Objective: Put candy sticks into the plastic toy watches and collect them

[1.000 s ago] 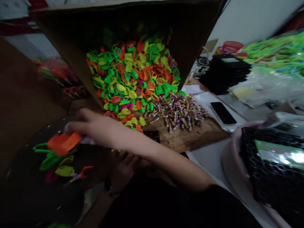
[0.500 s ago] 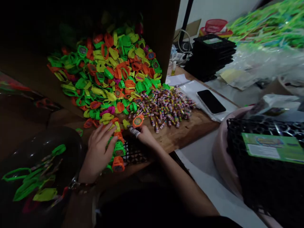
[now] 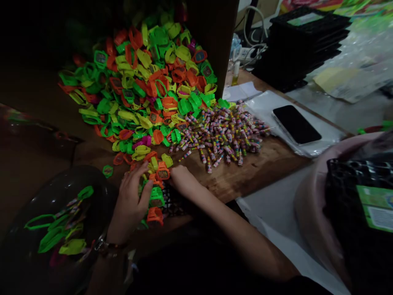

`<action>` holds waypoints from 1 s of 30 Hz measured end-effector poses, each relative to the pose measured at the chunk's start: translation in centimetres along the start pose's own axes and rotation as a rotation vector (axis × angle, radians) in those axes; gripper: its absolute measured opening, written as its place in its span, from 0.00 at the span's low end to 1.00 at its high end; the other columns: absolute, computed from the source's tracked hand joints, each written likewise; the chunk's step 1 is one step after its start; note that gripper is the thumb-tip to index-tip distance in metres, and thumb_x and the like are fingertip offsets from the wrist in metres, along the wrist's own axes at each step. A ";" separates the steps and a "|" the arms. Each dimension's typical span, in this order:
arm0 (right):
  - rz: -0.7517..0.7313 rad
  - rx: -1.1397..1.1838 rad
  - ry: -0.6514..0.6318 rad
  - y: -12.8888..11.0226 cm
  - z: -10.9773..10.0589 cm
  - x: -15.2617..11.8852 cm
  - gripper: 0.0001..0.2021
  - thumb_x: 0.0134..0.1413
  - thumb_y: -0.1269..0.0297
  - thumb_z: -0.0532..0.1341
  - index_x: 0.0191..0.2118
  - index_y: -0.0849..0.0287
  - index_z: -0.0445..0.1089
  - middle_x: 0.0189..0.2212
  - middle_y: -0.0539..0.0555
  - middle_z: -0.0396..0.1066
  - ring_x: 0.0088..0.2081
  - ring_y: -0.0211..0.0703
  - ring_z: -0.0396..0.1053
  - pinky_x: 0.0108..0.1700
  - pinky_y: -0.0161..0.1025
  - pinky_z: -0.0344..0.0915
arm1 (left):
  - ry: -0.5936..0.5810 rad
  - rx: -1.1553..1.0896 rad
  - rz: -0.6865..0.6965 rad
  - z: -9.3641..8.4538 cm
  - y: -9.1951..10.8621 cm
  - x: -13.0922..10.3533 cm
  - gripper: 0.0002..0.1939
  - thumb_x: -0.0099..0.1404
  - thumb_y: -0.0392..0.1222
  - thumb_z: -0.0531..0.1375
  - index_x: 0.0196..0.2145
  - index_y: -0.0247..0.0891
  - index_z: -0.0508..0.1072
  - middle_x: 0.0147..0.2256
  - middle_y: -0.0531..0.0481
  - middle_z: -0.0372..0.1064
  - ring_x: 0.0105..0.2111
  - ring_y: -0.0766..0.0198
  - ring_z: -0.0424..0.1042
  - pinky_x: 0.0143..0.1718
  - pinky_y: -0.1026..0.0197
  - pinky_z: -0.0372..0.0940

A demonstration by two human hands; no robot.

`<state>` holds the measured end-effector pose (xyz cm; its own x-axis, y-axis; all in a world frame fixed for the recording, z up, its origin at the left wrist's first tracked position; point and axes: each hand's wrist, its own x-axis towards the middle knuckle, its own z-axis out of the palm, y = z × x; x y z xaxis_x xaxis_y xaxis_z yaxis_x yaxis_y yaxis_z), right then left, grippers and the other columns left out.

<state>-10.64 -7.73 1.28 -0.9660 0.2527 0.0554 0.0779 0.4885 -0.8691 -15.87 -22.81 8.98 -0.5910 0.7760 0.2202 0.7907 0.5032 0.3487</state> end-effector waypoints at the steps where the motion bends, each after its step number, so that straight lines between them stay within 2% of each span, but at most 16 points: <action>1: 0.003 -0.023 -0.001 0.0 0.1 0.0 0.07 0.47 0.76 0.58 0.26 0.62 0.73 0.26 0.57 0.74 0.30 0.43 0.70 0.33 0.34 0.61 | 0.014 -0.037 -0.011 0.0 0.0 -0.1 0.16 0.68 0.41 0.51 0.52 0.38 0.60 0.56 0.40 0.63 0.57 0.54 0.62 0.60 0.43 0.51; 3: -0.002 -0.058 -0.007 0.1 0.1 0.2 0.07 0.46 0.77 0.59 0.25 0.61 0.72 0.25 0.56 0.74 0.29 0.44 0.70 0.32 0.33 0.61 | 0.031 -0.069 0.002 0.0 -0.1 -0.2 0.16 0.67 0.41 0.52 0.52 0.37 0.58 0.56 0.38 0.64 0.57 0.54 0.63 0.60 0.44 0.52; 7: -0.065 -0.082 -0.031 0.1 -0.5 0.1 0.07 0.43 0.77 0.60 0.28 0.60 0.73 0.26 0.53 0.75 0.30 0.42 0.70 0.31 0.32 0.60 | 0.030 0.017 0.039 0.0 -0.2 -0.3 0.08 0.68 0.39 0.49 0.43 0.38 0.64 0.57 0.41 0.63 0.59 0.54 0.60 0.61 0.43 0.50; 11: -0.116 -0.082 -0.038 0.1 -0.5 -0.5 0.07 0.47 0.76 0.59 0.31 0.61 0.73 0.27 0.54 0.74 0.28 0.41 0.69 0.30 0.32 0.59 | 0.028 0.030 0.025 0.4 -0.1 -0.3 0.08 0.68 0.37 0.48 0.41 0.37 0.65 0.57 0.39 0.63 0.59 0.52 0.60 0.60 0.40 0.51; 16: -0.117 -0.104 -0.032 0.7 0.0 -0.6 0.05 0.48 0.74 0.59 0.27 0.63 0.72 0.24 0.54 0.72 0.25 0.39 0.66 0.28 0.32 0.57 | 0.055 0.023 0.041 0.6 -0.2 -0.4 0.13 0.65 0.32 0.50 0.46 0.37 0.67 0.55 0.43 0.65 0.57 0.51 0.62 0.59 0.40 0.54; 22: -0.093 -0.134 -0.003 1.0 0.5 -0.5 0.05 0.47 0.72 0.59 0.25 0.65 0.71 0.19 0.52 0.69 0.24 0.38 0.65 0.26 0.32 0.53 | 0.069 -0.019 0.038 0.6 -0.2 -0.7 0.09 0.64 0.32 0.51 0.37 0.36 0.70 0.55 0.43 0.65 0.58 0.50 0.60 0.61 0.39 0.52; 25: -0.083 -0.135 0.013 0.9 0.7 -0.8 0.06 0.48 0.71 0.58 0.25 0.65 0.71 0.20 0.53 0.70 0.24 0.39 0.64 0.26 0.32 0.53 | 0.101 -0.096 -0.001 0.7 -0.5 -0.8 0.13 0.64 0.31 0.51 0.45 0.35 0.68 0.54 0.41 0.66 0.58 0.52 0.61 0.60 0.39 0.53; 28: -0.086 -0.122 0.004 0.8 0.6 -0.9 0.06 0.48 0.70 0.58 0.26 0.64 0.71 0.20 0.53 0.71 0.25 0.39 0.65 0.26 0.31 0.54 | 0.238 -0.235 -0.101 0.4 -0.9 -0.8 0.22 0.65 0.31 0.48 0.56 0.33 0.58 0.55 0.37 0.65 0.56 0.56 0.64 0.56 0.47 0.62; 30: -0.095 -0.109 -0.013 0.8 0.4 -0.8 0.05 0.48 0.69 0.59 0.25 0.64 0.71 0.20 0.52 0.71 0.25 0.39 0.64 0.26 0.31 0.55 | 0.285 -0.247 -0.080 0.1 -1.1 -1.0 0.23 0.66 0.32 0.48 0.58 0.34 0.57 0.57 0.38 0.62 0.58 0.57 0.62 0.56 0.49 0.62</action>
<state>-9.92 -7.87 0.34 -0.9732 0.1908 0.1281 0.0116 0.5974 -0.8018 -16.15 -24.06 8.29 -0.6977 0.5836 0.4155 0.6984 0.4246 0.5762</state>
